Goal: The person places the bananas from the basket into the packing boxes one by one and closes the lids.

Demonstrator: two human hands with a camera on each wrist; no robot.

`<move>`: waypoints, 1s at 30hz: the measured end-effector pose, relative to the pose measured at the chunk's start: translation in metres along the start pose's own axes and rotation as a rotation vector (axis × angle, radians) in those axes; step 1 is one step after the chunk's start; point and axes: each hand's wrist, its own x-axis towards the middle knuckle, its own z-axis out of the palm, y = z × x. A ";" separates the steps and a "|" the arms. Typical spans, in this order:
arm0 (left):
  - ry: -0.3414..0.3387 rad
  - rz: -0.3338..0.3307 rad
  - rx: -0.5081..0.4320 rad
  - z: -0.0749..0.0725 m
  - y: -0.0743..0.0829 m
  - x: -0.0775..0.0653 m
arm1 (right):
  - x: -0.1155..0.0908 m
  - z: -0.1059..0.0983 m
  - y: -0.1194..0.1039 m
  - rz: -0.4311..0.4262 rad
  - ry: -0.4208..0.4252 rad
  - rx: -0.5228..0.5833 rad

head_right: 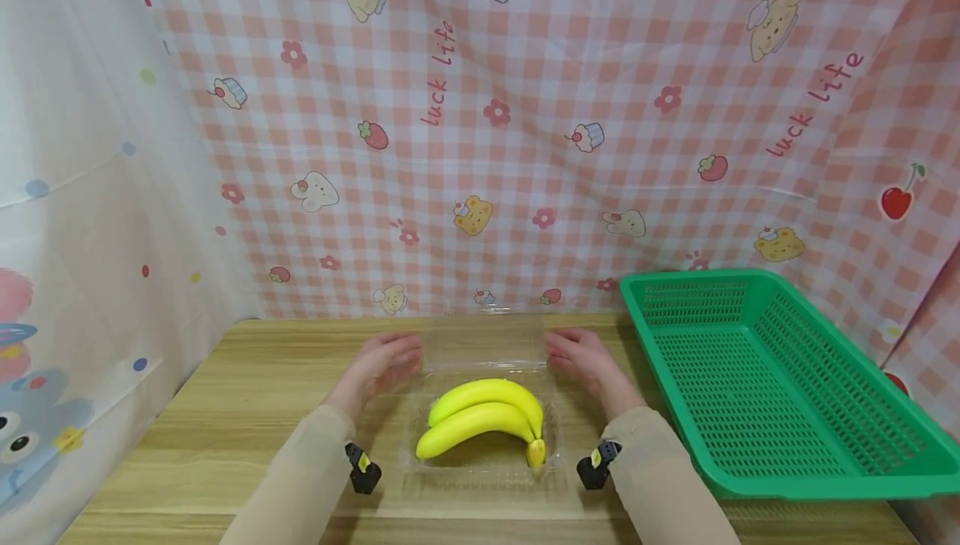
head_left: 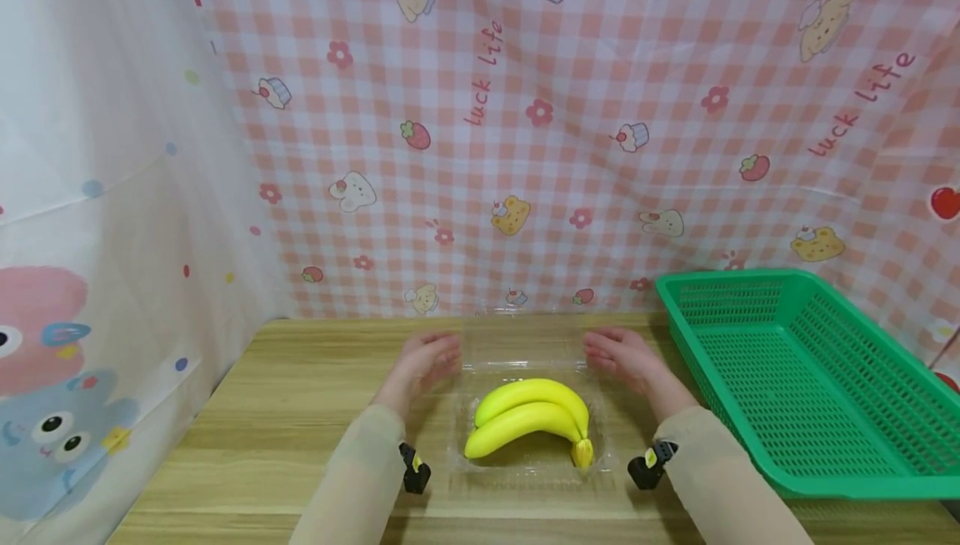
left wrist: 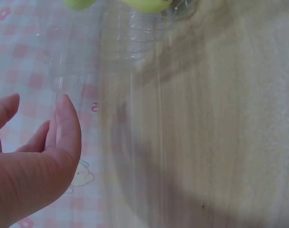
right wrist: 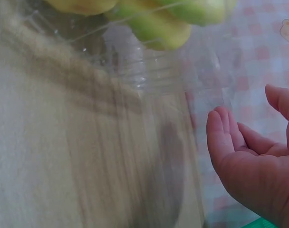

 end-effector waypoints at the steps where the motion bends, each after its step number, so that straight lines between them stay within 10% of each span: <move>1: 0.005 0.006 -0.003 0.000 0.001 0.000 | 0.000 0.001 -0.001 -0.004 0.007 0.008; 30: 0.086 0.200 -0.028 0.004 0.006 -0.002 | -0.009 0.008 -0.013 -0.149 0.144 0.057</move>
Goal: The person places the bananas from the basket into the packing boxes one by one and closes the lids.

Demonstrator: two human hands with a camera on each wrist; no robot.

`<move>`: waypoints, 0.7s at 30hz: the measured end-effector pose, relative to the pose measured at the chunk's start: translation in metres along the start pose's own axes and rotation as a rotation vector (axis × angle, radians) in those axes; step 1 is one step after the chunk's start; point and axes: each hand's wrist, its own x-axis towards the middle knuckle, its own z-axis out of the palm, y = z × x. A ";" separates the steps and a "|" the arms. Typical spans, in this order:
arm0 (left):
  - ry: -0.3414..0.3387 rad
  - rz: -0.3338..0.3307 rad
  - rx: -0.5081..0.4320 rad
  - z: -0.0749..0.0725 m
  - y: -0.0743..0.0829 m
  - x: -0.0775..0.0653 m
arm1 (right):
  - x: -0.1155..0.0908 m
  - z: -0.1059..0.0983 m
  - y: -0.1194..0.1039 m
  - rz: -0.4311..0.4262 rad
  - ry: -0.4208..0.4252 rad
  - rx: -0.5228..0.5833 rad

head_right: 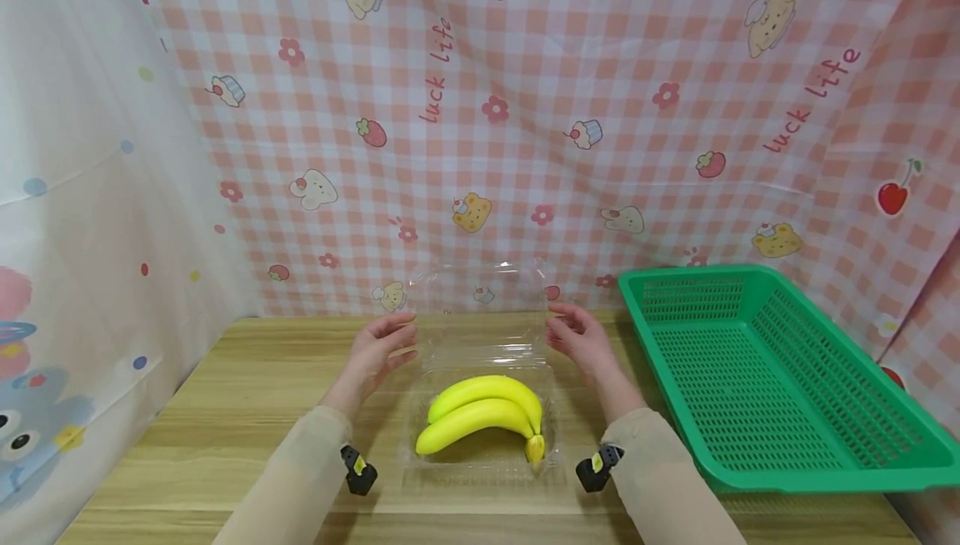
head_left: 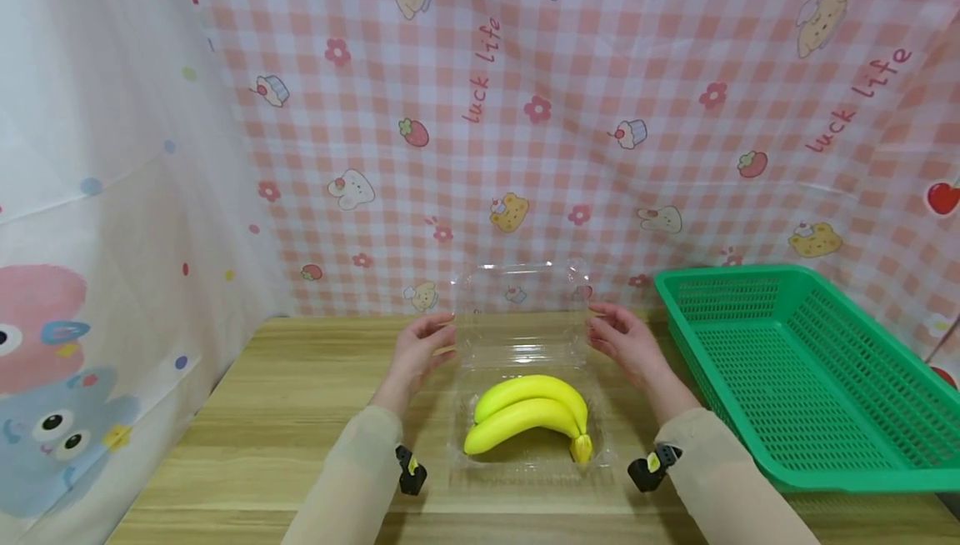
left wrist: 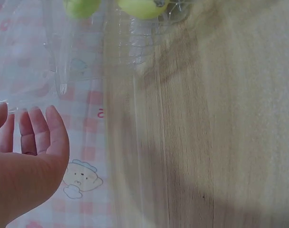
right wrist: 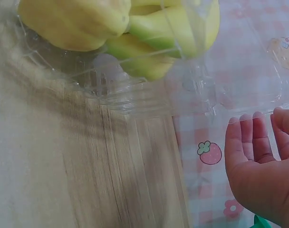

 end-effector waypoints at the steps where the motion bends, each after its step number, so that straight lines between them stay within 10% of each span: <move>1: 0.000 0.004 0.001 0.000 0.000 0.000 | -0.001 0.000 0.000 -0.007 -0.004 0.004; 21: -0.047 0.152 0.041 -0.003 0.003 -0.009 | -0.011 -0.002 -0.001 -0.090 -0.004 0.000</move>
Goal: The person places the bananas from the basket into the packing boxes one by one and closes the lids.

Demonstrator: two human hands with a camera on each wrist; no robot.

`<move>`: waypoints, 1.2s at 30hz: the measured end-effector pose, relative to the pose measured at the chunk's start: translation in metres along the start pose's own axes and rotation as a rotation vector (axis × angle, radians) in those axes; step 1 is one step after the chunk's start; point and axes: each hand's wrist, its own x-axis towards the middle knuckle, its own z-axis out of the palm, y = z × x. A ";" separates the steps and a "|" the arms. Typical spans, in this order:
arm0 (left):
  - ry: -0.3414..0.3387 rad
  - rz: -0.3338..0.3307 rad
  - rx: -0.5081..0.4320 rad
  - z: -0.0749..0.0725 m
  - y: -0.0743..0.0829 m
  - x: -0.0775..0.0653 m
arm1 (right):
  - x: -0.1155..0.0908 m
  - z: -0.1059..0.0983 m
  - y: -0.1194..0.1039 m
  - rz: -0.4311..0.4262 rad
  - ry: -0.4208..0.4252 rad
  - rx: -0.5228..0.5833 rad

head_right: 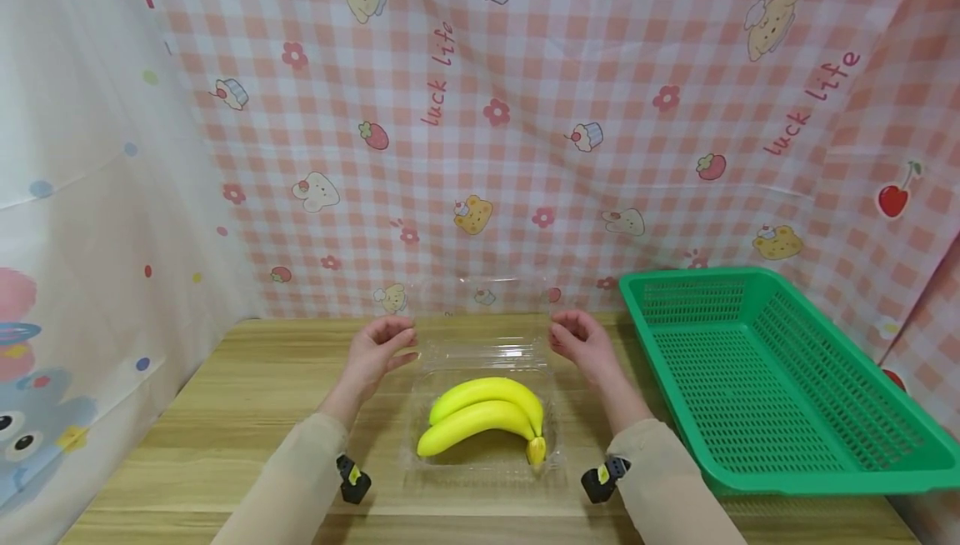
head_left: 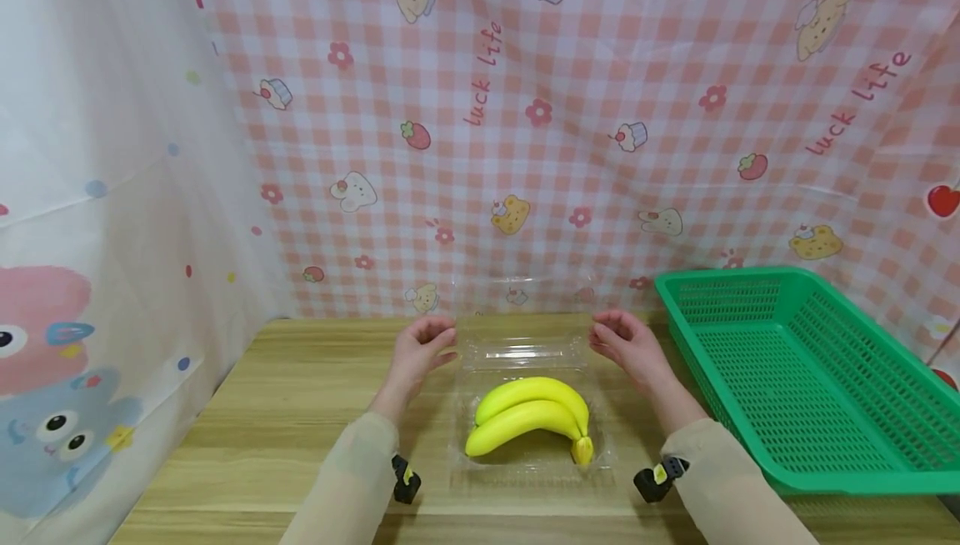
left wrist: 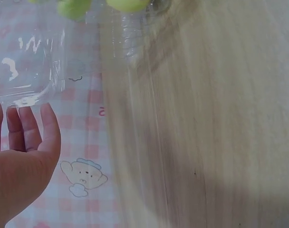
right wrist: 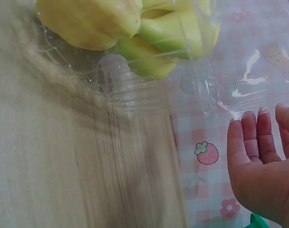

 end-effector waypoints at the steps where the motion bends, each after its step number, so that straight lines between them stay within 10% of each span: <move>1: -0.007 0.012 0.008 -0.001 0.000 0.000 | 0.000 0.000 0.000 -0.003 -0.003 -0.006; 25: -0.195 0.223 0.117 -0.016 -0.006 -0.012 | -0.018 -0.007 0.004 -0.133 -0.056 -0.242; 36: -0.208 0.283 0.344 -0.026 -0.005 -0.018 | -0.028 -0.012 -0.003 -0.152 -0.094 -0.401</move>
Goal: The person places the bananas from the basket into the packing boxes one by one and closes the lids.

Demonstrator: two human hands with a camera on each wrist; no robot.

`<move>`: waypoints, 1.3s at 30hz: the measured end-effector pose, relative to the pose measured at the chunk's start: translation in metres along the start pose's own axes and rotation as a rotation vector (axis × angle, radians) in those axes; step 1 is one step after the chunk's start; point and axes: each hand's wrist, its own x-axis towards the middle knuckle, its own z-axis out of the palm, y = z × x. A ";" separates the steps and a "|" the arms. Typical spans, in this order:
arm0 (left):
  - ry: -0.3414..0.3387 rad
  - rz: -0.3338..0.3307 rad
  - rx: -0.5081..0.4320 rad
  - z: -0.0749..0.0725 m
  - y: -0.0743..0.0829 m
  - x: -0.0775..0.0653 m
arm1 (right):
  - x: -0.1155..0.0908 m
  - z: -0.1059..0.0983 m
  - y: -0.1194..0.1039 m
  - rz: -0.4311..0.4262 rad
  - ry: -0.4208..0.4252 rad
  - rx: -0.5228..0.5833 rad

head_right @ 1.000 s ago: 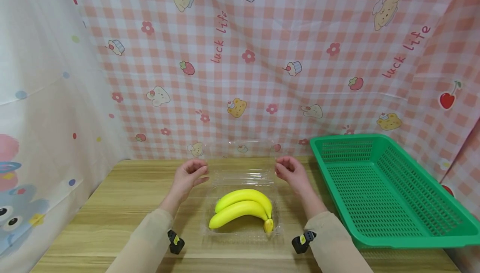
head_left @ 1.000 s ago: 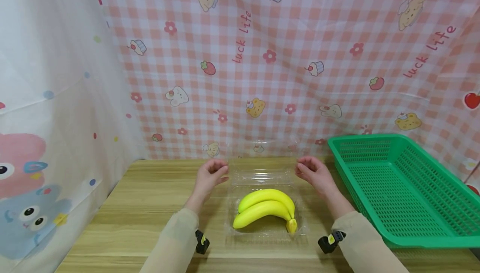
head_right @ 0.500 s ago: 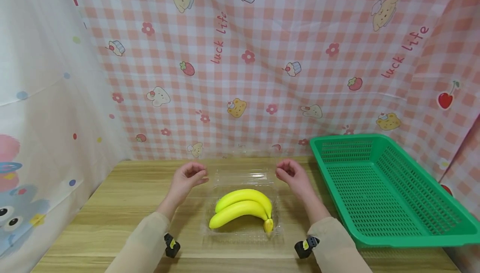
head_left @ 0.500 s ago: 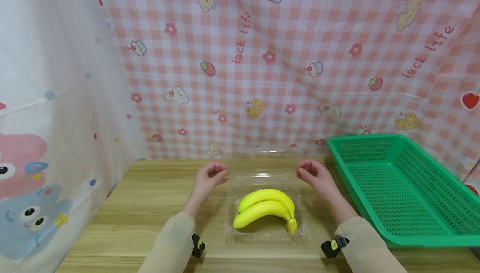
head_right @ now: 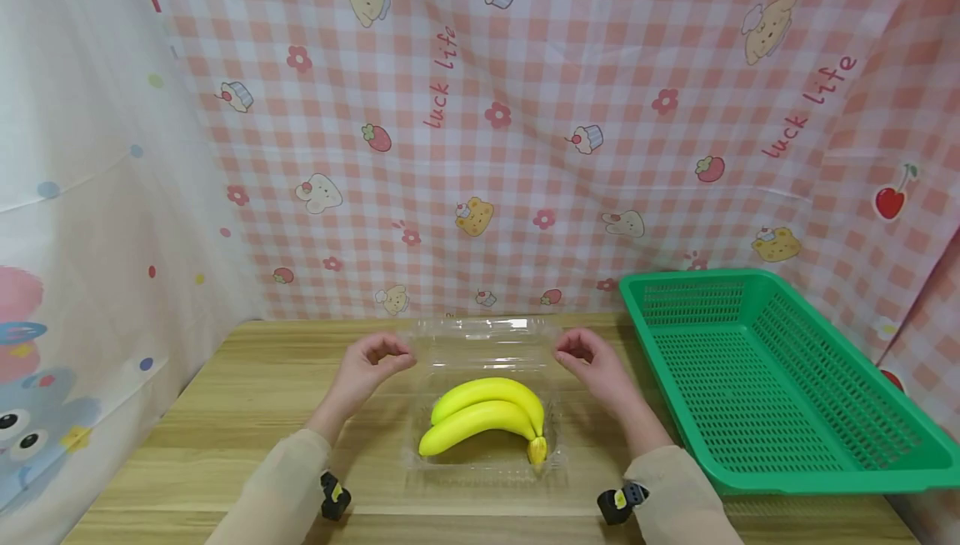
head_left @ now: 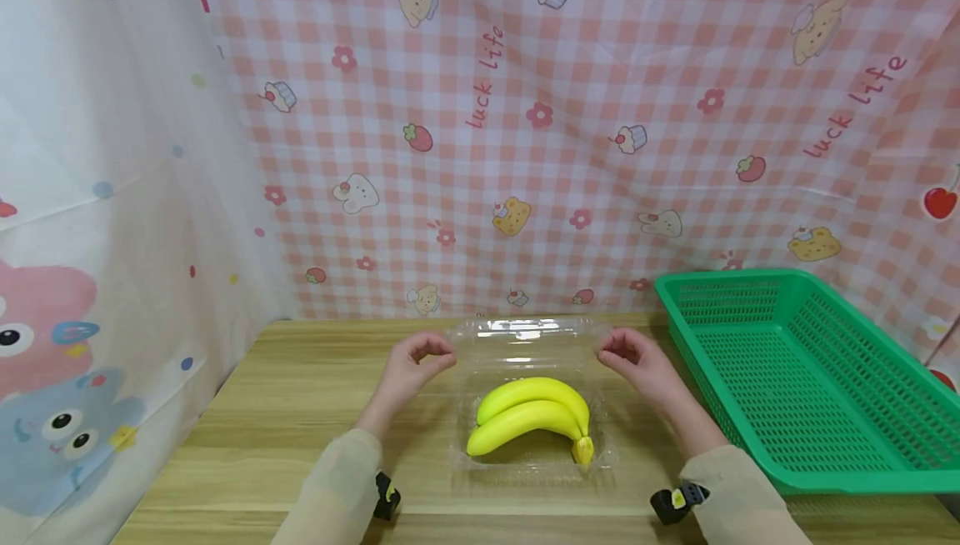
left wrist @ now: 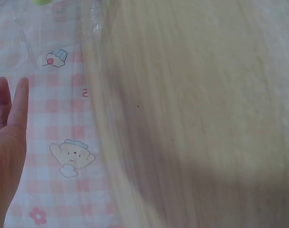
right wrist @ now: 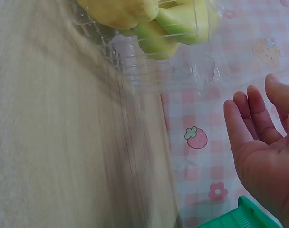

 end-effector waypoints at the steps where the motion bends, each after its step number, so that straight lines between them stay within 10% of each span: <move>1: -0.005 0.004 0.002 0.000 0.000 0.000 | -0.001 0.000 0.000 -0.004 -0.003 -0.004; 14: -0.110 0.027 0.045 -0.005 -0.001 -0.010 | -0.007 -0.004 0.005 -0.081 -0.058 -0.085; 27: -0.209 0.159 0.182 -0.007 0.003 -0.016 | -0.012 -0.005 0.018 -0.347 -0.121 -0.111; 39: -0.234 0.427 0.305 -0.007 -0.004 -0.020 | -0.017 -0.007 0.025 -0.540 -0.114 -0.355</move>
